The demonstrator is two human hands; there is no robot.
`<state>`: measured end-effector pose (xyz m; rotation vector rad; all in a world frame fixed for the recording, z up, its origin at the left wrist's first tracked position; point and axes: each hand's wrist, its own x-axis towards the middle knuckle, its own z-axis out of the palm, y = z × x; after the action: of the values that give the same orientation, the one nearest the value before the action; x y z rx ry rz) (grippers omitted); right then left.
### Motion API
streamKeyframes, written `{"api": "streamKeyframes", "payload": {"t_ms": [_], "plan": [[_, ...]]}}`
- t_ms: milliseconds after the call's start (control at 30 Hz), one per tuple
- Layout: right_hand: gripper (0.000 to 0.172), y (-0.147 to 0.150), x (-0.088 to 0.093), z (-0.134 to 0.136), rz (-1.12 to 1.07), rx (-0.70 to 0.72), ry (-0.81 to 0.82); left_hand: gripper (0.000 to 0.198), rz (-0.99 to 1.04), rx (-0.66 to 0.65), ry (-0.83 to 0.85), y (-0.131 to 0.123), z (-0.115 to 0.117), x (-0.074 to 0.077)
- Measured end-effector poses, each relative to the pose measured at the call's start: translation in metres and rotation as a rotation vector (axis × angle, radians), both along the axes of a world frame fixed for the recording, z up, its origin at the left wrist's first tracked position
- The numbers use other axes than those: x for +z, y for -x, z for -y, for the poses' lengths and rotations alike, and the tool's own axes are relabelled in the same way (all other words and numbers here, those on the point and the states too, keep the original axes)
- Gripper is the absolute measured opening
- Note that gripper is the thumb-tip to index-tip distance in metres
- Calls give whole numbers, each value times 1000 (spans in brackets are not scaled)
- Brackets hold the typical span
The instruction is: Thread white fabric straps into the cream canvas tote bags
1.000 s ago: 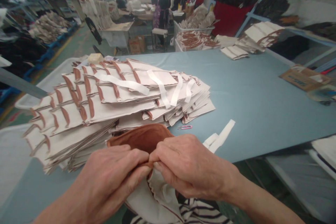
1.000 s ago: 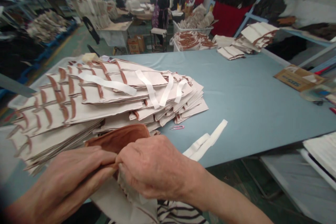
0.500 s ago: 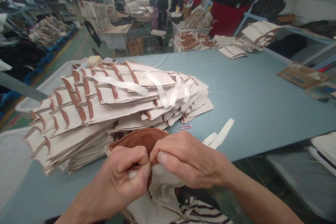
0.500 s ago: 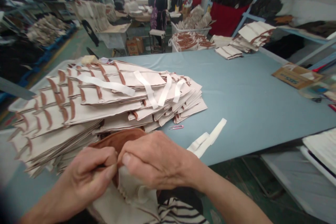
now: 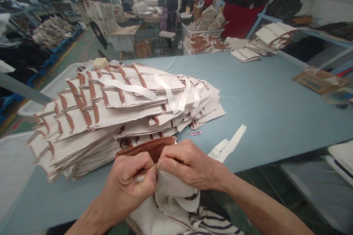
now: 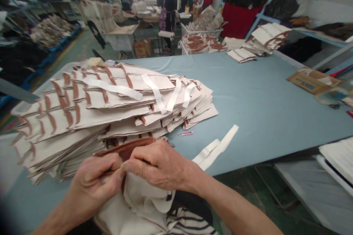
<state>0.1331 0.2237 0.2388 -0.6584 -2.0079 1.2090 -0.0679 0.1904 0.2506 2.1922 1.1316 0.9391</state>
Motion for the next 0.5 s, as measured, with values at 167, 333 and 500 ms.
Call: {"api": "streamKeyframes", "payload": {"t_ms": [167, 333, 500], "plan": [[54, -1, -5, -1, 15, 3, 74, 29, -37, -18, 39, 2, -4, 4], [49, -1, -2, 1, -35, 58, 184, 32, -43, -84, 233, 7, 1, 7], [28, 3, 2, 5, -143, 66, 205, 32, 25, -53, 228, 8, 8, 5]]}}
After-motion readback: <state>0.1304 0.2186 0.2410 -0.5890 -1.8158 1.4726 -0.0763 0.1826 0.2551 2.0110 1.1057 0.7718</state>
